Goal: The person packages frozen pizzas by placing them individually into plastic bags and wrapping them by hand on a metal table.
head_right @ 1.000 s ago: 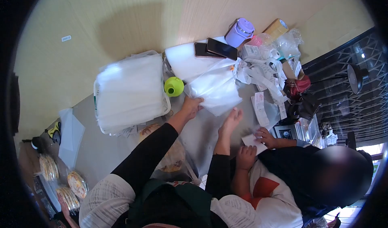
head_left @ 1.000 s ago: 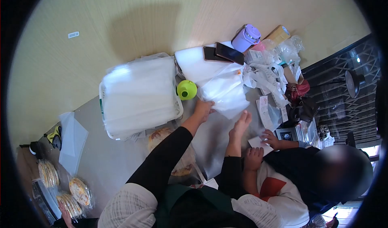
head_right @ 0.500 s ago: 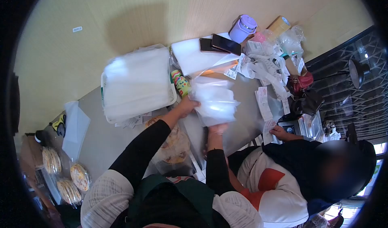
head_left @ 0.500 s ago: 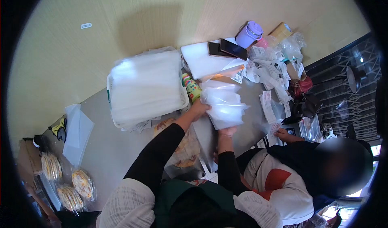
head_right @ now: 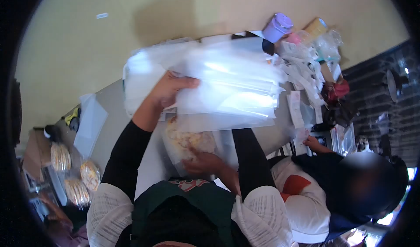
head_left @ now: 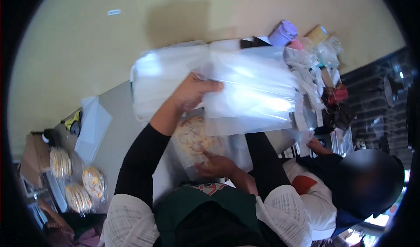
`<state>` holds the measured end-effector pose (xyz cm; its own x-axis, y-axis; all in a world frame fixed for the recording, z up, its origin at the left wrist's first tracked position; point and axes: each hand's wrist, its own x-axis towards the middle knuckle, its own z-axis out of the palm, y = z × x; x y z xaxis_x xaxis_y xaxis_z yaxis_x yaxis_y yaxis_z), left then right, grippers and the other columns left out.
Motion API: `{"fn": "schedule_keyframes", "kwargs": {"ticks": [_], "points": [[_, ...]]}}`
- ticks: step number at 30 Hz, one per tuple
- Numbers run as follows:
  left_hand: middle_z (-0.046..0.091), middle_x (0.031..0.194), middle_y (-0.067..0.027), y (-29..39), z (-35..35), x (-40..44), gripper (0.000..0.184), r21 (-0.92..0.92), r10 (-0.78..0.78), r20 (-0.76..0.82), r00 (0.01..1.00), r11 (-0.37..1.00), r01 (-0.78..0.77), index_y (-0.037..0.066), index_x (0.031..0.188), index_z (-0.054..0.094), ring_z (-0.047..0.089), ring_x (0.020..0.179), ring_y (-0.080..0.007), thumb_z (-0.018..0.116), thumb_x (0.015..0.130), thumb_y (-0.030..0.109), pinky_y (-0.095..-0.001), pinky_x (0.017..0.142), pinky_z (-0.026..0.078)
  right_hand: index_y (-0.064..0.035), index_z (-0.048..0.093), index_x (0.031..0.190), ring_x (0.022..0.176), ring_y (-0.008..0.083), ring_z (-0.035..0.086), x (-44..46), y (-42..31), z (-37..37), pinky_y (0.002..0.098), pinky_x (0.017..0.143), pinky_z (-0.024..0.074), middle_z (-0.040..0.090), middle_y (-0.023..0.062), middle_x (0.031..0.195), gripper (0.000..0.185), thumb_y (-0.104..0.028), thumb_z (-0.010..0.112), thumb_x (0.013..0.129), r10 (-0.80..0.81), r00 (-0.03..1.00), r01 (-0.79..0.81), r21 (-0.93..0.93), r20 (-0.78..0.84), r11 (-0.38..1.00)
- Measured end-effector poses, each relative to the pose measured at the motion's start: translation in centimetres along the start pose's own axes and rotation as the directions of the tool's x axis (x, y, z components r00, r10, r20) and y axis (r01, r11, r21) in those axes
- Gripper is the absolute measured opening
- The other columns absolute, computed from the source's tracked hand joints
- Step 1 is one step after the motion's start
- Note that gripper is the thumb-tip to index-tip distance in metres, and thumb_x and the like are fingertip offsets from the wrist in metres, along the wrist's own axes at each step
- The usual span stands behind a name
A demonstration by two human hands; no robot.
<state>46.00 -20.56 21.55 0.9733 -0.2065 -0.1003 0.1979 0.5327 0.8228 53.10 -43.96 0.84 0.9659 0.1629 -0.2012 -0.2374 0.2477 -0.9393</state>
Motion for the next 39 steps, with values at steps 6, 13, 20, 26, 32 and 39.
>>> {"fn": "schedule_keyframes", "kwargs": {"ticks": [6, 13, 20, 26, 32, 39], "points": [[0.063, 0.090, -0.0047, 6.5, -8.3, -13.3, 0.033, 0.235, 0.279, -0.405, 0.871, 0.952, -0.196, 0.002, 0.103, 0.059, 0.061, 0.082, -0.0143, 0.067, 0.071, -0.002, -0.0287, 0.077, 0.050, 0.0023, 0.051, 0.110, 0.094, 0.0228, 0.055, 4.2, 0.1, 5.5, 0.0365, 0.080, 0.0441, 0.057, 0.0142, 0.104, 0.039, -0.012, 0.062, 0.075, -0.112, 0.992, 0.114, -0.739, 0.052, 0.664], [0.062, 0.088, -0.0046, 5.3, -18.9, -25.8, 0.036, 0.193, 0.369, -0.712, 0.597, 0.921, -0.339, 0.007, 0.106, 0.057, 0.062, 0.078, -0.0163, 0.062, 0.073, -0.006, -0.0332, 0.074, 0.052, 0.0045, 0.046, 0.115, 0.095, 0.0293, 0.054, 6.5, 0.0, 4.0, 0.0375, 0.085, 0.0442, 0.051, 0.0187, 0.107, 0.062, -0.018, 0.073, 0.063, -0.265, 0.951, 0.289, -0.770, 0.161, 0.569], [0.057, 0.105, -0.0102, -4.7, -27.3, -26.5, 0.050, 0.200, 0.382, -0.864, 0.328, 0.859, -0.472, 0.008, 0.123, 0.044, 0.058, 0.094, -0.0222, 0.060, 0.077, -0.005, -0.0357, 0.076, 0.052, 0.0038, 0.043, 0.122, 0.097, 0.0376, 0.053, 2.6, -9.9, 10.4, 0.0430, 0.084, 0.0459, 0.049, 0.0251, 0.107, 0.071, -0.020, 0.068, 0.061, -0.246, 0.883, 0.410, -0.912, 0.399, -0.007], [0.051, 0.115, -0.0106, -13.7, -26.5, -22.9, 0.057, 0.084, 0.208, -0.965, 0.159, 0.822, -0.563, 0.013, 0.129, 0.033, 0.056, 0.099, -0.0288, 0.057, 0.081, -0.003, -0.0449, 0.079, 0.051, 0.0043, 0.044, 0.119, 0.097, 0.0401, 0.051, 2.0, -7.4, 10.9, 0.0432, 0.085, 0.0446, 0.048, 0.0269, 0.109, 0.068, -0.017, 0.070, 0.061, -0.325, 0.851, 0.436, -0.900, 0.413, -0.003], [0.051, 0.114, -0.0115, -13.9, -24.4, -18.8, 0.057, -0.147, -0.008, -0.977, 0.211, 0.744, -0.652, 0.016, 0.128, 0.029, 0.055, 0.101, -0.0304, 0.059, 0.082, 0.002, -0.0491, 0.077, 0.052, 0.0041, 0.036, 0.125, 0.111, 0.0440, 0.041, 2.0, -5.4, 9.8, 0.0437, 0.095, 0.0385, 0.038, 0.0305, 0.121, 0.075, -0.016, 0.071, 0.062, -0.405, 0.816, 0.464, -0.885, 0.413, 0.031], [0.044, 0.128, -0.0130, -9.9, -26.8, -17.0, 0.042, -0.392, -0.200, -0.909, 0.366, 0.708, -0.587, 0.009, 0.125, 0.040, 0.045, 0.116, -0.0338, 0.052, 0.089, 0.027, -0.0546, 0.090, 0.042, 0.0049, 0.031, 0.128, 0.119, 0.0443, 0.035, 2.2, -4.8, 9.5, 0.0426, 0.100, 0.0339, 0.032, 0.0311, 0.127, 0.082, -0.020, 0.073, 0.063, -0.424, 0.838, 0.434, -0.891, 0.344, 0.135]]}}
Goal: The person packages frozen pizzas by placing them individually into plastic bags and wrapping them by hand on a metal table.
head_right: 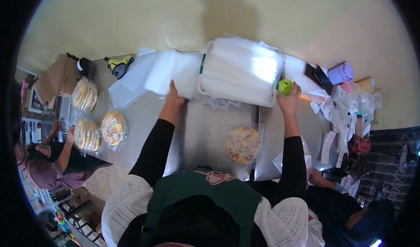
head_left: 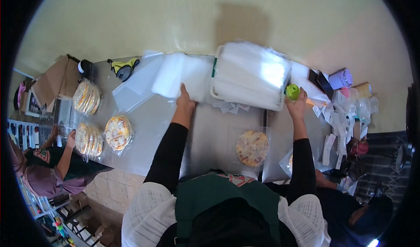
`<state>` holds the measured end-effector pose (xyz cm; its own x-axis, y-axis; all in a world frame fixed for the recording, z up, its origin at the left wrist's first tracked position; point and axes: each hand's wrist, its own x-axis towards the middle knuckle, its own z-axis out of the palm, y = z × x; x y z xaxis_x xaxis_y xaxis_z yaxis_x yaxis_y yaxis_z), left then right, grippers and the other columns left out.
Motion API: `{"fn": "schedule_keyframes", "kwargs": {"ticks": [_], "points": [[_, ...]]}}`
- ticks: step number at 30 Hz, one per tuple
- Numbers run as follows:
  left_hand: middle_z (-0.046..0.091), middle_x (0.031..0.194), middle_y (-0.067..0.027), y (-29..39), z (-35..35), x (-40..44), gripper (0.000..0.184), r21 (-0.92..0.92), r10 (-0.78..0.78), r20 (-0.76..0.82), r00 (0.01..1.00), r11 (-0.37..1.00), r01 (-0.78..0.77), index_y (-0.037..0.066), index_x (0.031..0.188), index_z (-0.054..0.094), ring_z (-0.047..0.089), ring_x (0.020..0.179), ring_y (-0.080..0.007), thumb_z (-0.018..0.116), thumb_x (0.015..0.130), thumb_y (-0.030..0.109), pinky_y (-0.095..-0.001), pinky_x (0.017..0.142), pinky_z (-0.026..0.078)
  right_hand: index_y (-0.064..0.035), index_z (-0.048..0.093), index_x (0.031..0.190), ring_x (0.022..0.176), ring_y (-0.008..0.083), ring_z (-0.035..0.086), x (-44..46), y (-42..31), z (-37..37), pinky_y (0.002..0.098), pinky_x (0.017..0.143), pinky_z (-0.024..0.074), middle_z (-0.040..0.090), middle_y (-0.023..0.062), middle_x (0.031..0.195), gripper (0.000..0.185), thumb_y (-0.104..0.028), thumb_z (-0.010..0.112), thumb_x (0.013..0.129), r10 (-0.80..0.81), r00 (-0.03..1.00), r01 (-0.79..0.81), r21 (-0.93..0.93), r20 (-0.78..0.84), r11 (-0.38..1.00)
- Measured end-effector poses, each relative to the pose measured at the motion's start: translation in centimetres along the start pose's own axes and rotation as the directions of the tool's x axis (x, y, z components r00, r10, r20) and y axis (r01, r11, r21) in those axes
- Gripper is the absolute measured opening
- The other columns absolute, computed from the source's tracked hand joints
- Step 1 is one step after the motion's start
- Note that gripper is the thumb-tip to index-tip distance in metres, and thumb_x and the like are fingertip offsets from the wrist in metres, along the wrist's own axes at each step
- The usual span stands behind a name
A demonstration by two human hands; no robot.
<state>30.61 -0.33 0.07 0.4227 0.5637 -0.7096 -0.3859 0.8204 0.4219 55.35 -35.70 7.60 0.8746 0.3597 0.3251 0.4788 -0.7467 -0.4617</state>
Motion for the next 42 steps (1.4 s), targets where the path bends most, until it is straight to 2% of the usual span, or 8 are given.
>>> {"fn": "schedule_keyframes", "kwargs": {"ticks": [6, 10, 18, 24, 30, 35, 38, 42], "points": [[0.042, 0.129, -0.0181, 0.4, 2.0, 2.1, 0.065, 0.062, -0.147, 0.298, 0.943, 0.989, 0.134, 0.006, 0.132, 0.033, 0.042, 0.117, -0.0362, 0.033, 0.089, 0.055, -0.0535, 0.095, 0.038, 0.0035, 0.031, 0.129, 0.120, 0.0421, 0.035, -1.6, -2.0, -0.9, 0.0444, 0.100, 0.0321, 0.031, 0.0285, 0.131, 0.079, -0.020, 0.071, 0.066, 0.072, 0.984, -0.068, 0.032, -0.160, 0.997], [0.045, 0.118, -0.0267, 0.5, 0.3, -1.5, 0.092, 0.495, -0.385, -0.067, 0.920, 0.788, 0.366, 0.001, 0.132, 0.027, 0.050, 0.102, -0.0408, 0.044, 0.075, 0.070, -0.0503, 0.088, 0.044, 0.0030, 0.040, 0.125, 0.120, 0.0382, 0.037, -5.7, -6.8, -1.4, 0.0451, 0.097, 0.0331, 0.039, 0.0233, 0.127, 0.062, -0.013, 0.066, 0.071, -0.062, 0.897, 0.019, -0.104, -0.438, 0.994], [0.054, 0.065, -0.0016, -2.0, -15.0, -13.4, 0.023, 0.828, 0.233, 0.269, 0.935, 0.439, -0.348, 0.000, 0.087, 0.056, 0.048, 0.052, -0.0083, 0.058, 0.085, 0.023, -0.0210, 0.047, 0.039, -0.0006, 0.050, 0.118, 0.116, 0.0388, 0.040, -13.1, -24.6, 7.9, 0.0450, 0.096, 0.0342, 0.042, 0.0230, 0.123, 0.047, -0.011, 0.061, 0.073, -0.598, 0.801, 0.526, 0.498, -0.017, 0.690], [0.055, 0.069, -0.0012, 4.0, -22.9, -20.0, 0.015, 0.748, 0.214, 0.191, 0.958, 0.600, -0.283, 0.001, 0.092, 0.057, 0.047, 0.053, -0.0063, 0.054, 0.087, 0.015, -0.0196, 0.048, 0.038, -0.0066, 0.038, 0.130, 0.121, 0.0410, 0.034, -12.6, -33.5, 17.2, 0.0452, 0.094, 0.0355, 0.035, 0.0237, 0.129, 0.058, -0.023, 0.058, 0.078, -0.276, 0.939, 0.301, -0.100, 0.206, 0.948], [0.061, 0.086, -0.0051, 12.2, -30.2, -21.7, 0.019, 0.737, 0.127, 0.110, 0.986, 0.655, -0.166, 0.002, 0.101, 0.055, 0.058, 0.077, -0.0124, 0.055, 0.087, 0.014, -0.0230, 0.062, 0.047, -0.0051, 0.059, 0.092, 0.087, 0.0334, 0.057, -9.8, -31.4, 23.8, 0.0416, 0.074, 0.0469, 0.056, 0.0175, 0.093, 0.018, -0.012, 0.055, 0.076, -0.334, 0.890, 0.378, -0.095, 0.309, 0.921], [0.058, 0.079, -0.0028, 17.1, -32.1, -22.3, 0.016, 0.750, 0.267, 0.209, 0.941, 0.573, -0.330, 0.000, 0.099, 0.055, 0.053, 0.066, -0.0084, 0.055, 0.086, 0.010, -0.0223, 0.059, 0.043, -0.0029, 0.058, 0.079, 0.073, 0.0316, 0.057, -8.2, -35.4, 20.0, 0.0419, 0.065, 0.0465, 0.056, 0.0148, 0.078, 0.008, -0.005, 0.052, 0.074, -0.411, 0.912, 0.406, -0.189, 0.012, 0.894], [0.062, 0.090, -0.0058, 19.9, -32.7, -21.5, 0.023, 0.822, 0.311, 0.369, 0.876, 0.331, -0.463, 0.000, 0.103, 0.056, 0.059, 0.078, -0.0129, 0.059, 0.084, 0.013, -0.0271, 0.071, 0.047, -0.0017, 0.057, 0.081, 0.071, 0.0256, 0.058, -9.9, -40.6, 14.4, 0.0380, 0.063, 0.0457, 0.056, 0.0135, 0.075, 0.007, -0.001, 0.051, 0.078, -0.494, 0.792, 0.538, 0.030, -0.359, 0.842], [0.050, 0.115, -0.0122, 23.6, -29.7, -21.4, 0.053, 0.625, 0.383, 0.734, 0.561, -0.060, -0.778, 0.000, 0.118, 0.045, 0.050, 0.103, -0.0199, 0.070, 0.074, 0.017, -0.0309, 0.085, 0.043, -0.0017, 0.054, 0.087, 0.071, 0.0132, 0.053, -17.7, -46.1, 10.1, 0.0274, 0.063, 0.0428, 0.054, 0.0060, 0.075, 0.007, -0.005, 0.049, 0.085, -0.108, 0.989, -0.025, 0.833, 0.101, 0.553]]}}
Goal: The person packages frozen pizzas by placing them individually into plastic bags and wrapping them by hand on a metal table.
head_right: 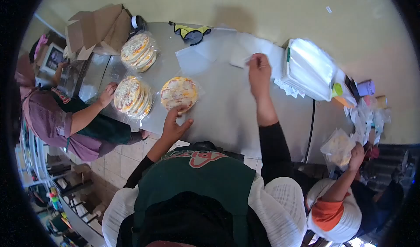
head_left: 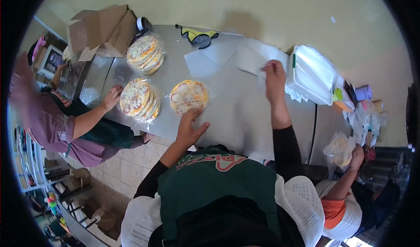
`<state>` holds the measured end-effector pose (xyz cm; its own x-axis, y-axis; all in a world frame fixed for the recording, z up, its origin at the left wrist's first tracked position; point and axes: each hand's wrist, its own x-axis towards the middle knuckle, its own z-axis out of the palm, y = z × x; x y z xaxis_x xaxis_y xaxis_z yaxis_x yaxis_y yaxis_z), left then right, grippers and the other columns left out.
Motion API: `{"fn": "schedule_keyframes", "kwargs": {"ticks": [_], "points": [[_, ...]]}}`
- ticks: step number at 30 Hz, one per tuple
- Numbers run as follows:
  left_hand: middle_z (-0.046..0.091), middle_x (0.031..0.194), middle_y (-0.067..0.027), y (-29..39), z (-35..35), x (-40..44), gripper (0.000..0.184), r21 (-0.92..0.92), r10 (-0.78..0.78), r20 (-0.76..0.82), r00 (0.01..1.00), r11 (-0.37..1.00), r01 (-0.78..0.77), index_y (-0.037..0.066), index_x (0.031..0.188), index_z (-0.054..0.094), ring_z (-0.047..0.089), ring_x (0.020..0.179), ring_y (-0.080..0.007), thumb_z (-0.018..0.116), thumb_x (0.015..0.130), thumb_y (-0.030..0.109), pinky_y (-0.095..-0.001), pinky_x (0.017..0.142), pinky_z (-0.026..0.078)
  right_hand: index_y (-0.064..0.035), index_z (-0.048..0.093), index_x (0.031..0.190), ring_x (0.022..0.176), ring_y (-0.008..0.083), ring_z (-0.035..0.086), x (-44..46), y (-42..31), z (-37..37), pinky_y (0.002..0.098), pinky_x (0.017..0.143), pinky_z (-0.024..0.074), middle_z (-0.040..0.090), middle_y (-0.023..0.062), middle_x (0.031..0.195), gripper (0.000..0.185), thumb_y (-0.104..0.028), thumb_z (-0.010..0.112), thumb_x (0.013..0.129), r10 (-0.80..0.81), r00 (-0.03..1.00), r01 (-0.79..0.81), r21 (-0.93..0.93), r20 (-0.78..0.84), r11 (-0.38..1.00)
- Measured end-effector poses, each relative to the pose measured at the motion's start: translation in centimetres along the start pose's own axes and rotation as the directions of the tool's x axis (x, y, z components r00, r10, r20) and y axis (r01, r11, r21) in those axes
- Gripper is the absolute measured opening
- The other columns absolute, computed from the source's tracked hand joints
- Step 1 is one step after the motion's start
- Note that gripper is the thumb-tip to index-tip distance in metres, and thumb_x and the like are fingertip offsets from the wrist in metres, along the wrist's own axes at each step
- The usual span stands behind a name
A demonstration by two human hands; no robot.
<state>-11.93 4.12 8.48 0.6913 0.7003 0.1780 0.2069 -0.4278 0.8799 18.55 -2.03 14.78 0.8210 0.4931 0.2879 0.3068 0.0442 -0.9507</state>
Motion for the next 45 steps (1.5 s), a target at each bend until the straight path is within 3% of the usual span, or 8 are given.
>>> {"fn": "schedule_keyframes", "kwargs": {"ticks": [7, 14, 20, 27, 33, 39, 42, 45], "points": [[0.028, 0.133, -0.0276, 7.1, -2.0, 5.5, 0.112, 0.285, 0.273, 0.085, 0.958, 0.915, -0.286, -0.007, 0.133, 0.015, 0.026, 0.125, -0.0421, 0.083, 0.054, 0.032, -0.0464, 0.104, 0.024, -0.0028, 0.055, 0.090, 0.063, 0.0069, 0.048, -8.4, -4.5, 3.8, 0.0217, 0.060, 0.0437, 0.052, -0.0004, 0.074, 0.008, -0.008, 0.051, 0.086, 0.405, 0.838, -0.538, 0.428, 0.366, 0.726], [0.064, 0.081, -0.0088, 5.3, -3.7, 10.9, 0.027, -0.179, 0.321, 0.297, 0.899, 0.944, -0.278, 0.004, 0.107, 0.057, 0.061, 0.076, -0.0150, 0.063, 0.080, 0.006, -0.0265, 0.070, 0.047, -0.0032, 0.056, 0.090, 0.060, 0.0092, 0.050, -6.6, -5.3, 3.5, 0.0294, 0.058, 0.0508, 0.051, -0.0005, 0.073, 0.010, -0.012, 0.052, 0.087, 0.459, 0.644, -0.702, 0.235, 0.612, 0.672], [0.063, 0.083, -0.0095, 8.7, -9.4, 15.7, 0.031, 0.052, 0.040, 0.217, 0.975, 0.997, -0.053, 0.004, 0.109, 0.055, 0.058, 0.074, -0.0160, 0.065, 0.080, 0.011, -0.0285, 0.067, 0.047, -0.0002, 0.058, 0.089, 0.063, 0.0104, 0.050, -2.5, -6.2, 5.8, 0.0286, 0.056, 0.0493, 0.053, 0.0010, 0.076, 0.013, -0.013, 0.053, 0.086, 0.337, 0.868, -0.384, 0.062, 0.365, 0.921], [0.054, 0.111, -0.0143, 9.4, -7.0, 14.5, 0.069, 0.129, 0.408, 0.191, 0.893, 0.891, -0.435, 0.009, 0.126, 0.039, 0.053, 0.102, -0.0285, 0.075, 0.068, 0.016, -0.0337, 0.085, 0.042, 0.0013, 0.057, 0.091, 0.060, 0.0087, 0.049, -2.0, -8.8, 11.2, 0.0245, 0.048, 0.0422, 0.055, 0.0029, 0.074, 0.016, -0.013, 0.056, 0.083, 0.240, 0.815, -0.292, 0.015, 0.528, 0.956], [0.061, 0.070, -0.0108, 7.4, -8.9, 16.0, 0.032, 0.234, 0.362, 0.103, 0.926, 0.896, -0.377, 0.003, 0.111, 0.051, 0.061, 0.062, -0.0218, 0.057, 0.080, 0.008, -0.0317, 0.059, 0.048, 0.0003, 0.057, 0.096, 0.061, 0.0059, 0.048, 0.4, -10.3, 13.2, 0.0218, 0.048, 0.0374, 0.057, 0.0032, 0.076, 0.017, -0.011, 0.056, 0.084, 0.103, 0.726, -0.135, -0.006, 0.680, 0.991], [0.060, 0.064, -0.0155, 4.4, -13.5, 18.4, 0.017, 0.277, 0.149, -0.118, 0.982, 0.954, -0.112, 0.000, 0.090, 0.059, 0.061, 0.058, -0.0280, 0.053, 0.084, 0.015, -0.0362, 0.055, 0.047, -0.0011, 0.054, 0.098, 0.065, 0.0092, 0.050, -1.5, -4.1, 13.0, 0.0229, 0.052, 0.0407, 0.057, 0.0056, 0.082, 0.016, -0.010, 0.053, 0.085, -0.285, 0.945, 0.268, -0.120, -0.162, 0.956], [0.057, 0.058, -0.0099, 4.6, -16.4, 18.6, 0.023, 0.110, -0.026, -0.333, 0.942, 0.992, 0.067, 0.000, 0.087, 0.059, 0.058, 0.051, -0.0194, 0.052, 0.087, 0.021, -0.0315, 0.051, 0.045, -0.0044, 0.048, 0.093, 0.059, 0.0131, 0.049, -8.3, 4.6, 12.5, 0.0263, 0.049, 0.0413, 0.048, 0.0047, 0.073, 0.010, -0.009, 0.050, 0.084, 0.451, 0.869, -0.416, 0.197, -0.201, 0.888], [0.053, 0.057, -0.0054, 3.3, -18.0, 18.3, 0.026, -0.103, -0.146, -0.365, 0.919, 0.988, 0.117, -0.001, 0.085, 0.059, 0.055, 0.049, -0.0145, 0.050, 0.089, 0.022, -0.0284, 0.049, 0.044, -0.0069, 0.049, 0.092, 0.059, 0.0165, 0.050, -14.3, 6.3, 12.5, 0.0318, 0.051, 0.0422, 0.047, 0.0041, 0.072, 0.017, -0.018, 0.055, 0.081, 0.924, 0.336, -0.924, 0.252, 0.184, 0.287]]}}
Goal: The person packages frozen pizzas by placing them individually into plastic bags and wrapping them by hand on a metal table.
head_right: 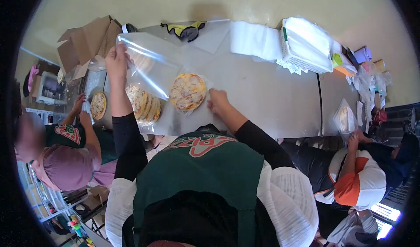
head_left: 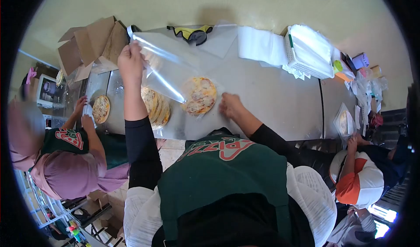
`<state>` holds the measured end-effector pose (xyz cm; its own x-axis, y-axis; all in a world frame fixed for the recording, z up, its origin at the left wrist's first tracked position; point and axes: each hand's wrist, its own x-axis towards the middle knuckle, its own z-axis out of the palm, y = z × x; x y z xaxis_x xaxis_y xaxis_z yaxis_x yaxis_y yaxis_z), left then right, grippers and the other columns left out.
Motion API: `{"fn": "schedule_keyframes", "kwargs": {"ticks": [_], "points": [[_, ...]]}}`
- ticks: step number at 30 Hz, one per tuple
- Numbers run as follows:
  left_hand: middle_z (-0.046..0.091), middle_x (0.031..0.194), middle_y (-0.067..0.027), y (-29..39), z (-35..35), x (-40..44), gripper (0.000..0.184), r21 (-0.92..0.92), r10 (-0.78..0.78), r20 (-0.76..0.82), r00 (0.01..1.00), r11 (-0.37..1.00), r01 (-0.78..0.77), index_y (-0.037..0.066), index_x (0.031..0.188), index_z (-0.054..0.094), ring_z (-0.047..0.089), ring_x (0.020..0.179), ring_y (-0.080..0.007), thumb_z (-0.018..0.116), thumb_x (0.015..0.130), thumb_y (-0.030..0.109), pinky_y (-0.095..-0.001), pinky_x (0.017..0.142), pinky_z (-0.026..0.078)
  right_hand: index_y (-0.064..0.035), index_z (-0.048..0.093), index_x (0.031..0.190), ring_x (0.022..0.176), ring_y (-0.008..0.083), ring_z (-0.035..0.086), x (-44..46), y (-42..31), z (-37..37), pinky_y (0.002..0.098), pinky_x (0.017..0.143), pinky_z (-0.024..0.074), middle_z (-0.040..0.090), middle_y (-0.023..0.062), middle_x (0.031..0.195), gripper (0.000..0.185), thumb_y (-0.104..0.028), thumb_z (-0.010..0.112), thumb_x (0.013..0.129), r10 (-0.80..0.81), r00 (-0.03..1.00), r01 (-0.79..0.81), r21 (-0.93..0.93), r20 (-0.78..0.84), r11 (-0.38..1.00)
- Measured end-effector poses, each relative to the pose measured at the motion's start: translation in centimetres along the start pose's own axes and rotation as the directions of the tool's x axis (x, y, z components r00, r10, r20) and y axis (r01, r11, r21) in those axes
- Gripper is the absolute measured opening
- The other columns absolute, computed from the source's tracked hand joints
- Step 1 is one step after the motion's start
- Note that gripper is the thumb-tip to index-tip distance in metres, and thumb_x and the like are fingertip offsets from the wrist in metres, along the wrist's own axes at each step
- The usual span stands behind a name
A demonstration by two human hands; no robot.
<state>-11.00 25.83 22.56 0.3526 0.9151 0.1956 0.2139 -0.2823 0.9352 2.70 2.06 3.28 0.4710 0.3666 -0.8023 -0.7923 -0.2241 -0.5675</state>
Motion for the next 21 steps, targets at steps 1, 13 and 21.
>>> {"fn": "schedule_keyframes", "kwargs": {"ticks": [1, 13, 21], "points": [[0.053, 0.058, -0.0049, -0.7, -0.2, -0.1, 0.026, -0.065, 0.004, 0.002, 1.000, 0.998, -0.004, -0.001, 0.083, 0.059, 0.054, 0.049, -0.0137, 0.049, 0.089, 0.023, -0.0279, 0.049, 0.044, -0.0073, 0.050, 0.093, 0.061, 0.0167, 0.050, 0.3, 0.8, 0.3, 0.0330, 0.054, 0.0426, 0.048, 0.0046, 0.074, 0.018, -0.019, 0.055, 0.080, 0.054, 0.998, -0.054, -0.024, 0.031, 0.998], [0.058, 0.071, 0.0008, -3.0, -0.7, -1.9, 0.012, -0.115, 0.167, 0.061, 0.984, 0.980, -0.160, 0.001, 0.082, 0.064, 0.049, 0.060, -0.0070, 0.071, 0.077, 0.010, -0.0233, 0.054, 0.041, 0.0050, 0.049, 0.108, 0.077, 0.0234, 0.059, -1.4, 1.9, 4.8, 0.0343, 0.064, 0.0484, 0.056, 0.0144, 0.098, 0.035, -0.004, 0.062, 0.077, 0.093, 0.995, -0.095, 0.191, 0.021, 0.977], [0.056, 0.072, -0.0105, -3.6, 4.1, -6.2, 0.026, 0.162, 0.526, 0.352, 0.775, 0.781, -0.603, 0.001, 0.081, 0.058, 0.052, 0.058, -0.0220, 0.076, 0.067, 0.013, -0.0301, 0.054, 0.044, 0.0027, 0.047, 0.109, 0.084, 0.0256, 0.061, -2.9, 0.6, 5.1, 0.0340, 0.075, 0.0527, 0.057, 0.0131, 0.098, 0.034, -0.004, 0.060, 0.078, -0.082, 0.982, 0.070, 0.076, 0.170, 0.995]]}}
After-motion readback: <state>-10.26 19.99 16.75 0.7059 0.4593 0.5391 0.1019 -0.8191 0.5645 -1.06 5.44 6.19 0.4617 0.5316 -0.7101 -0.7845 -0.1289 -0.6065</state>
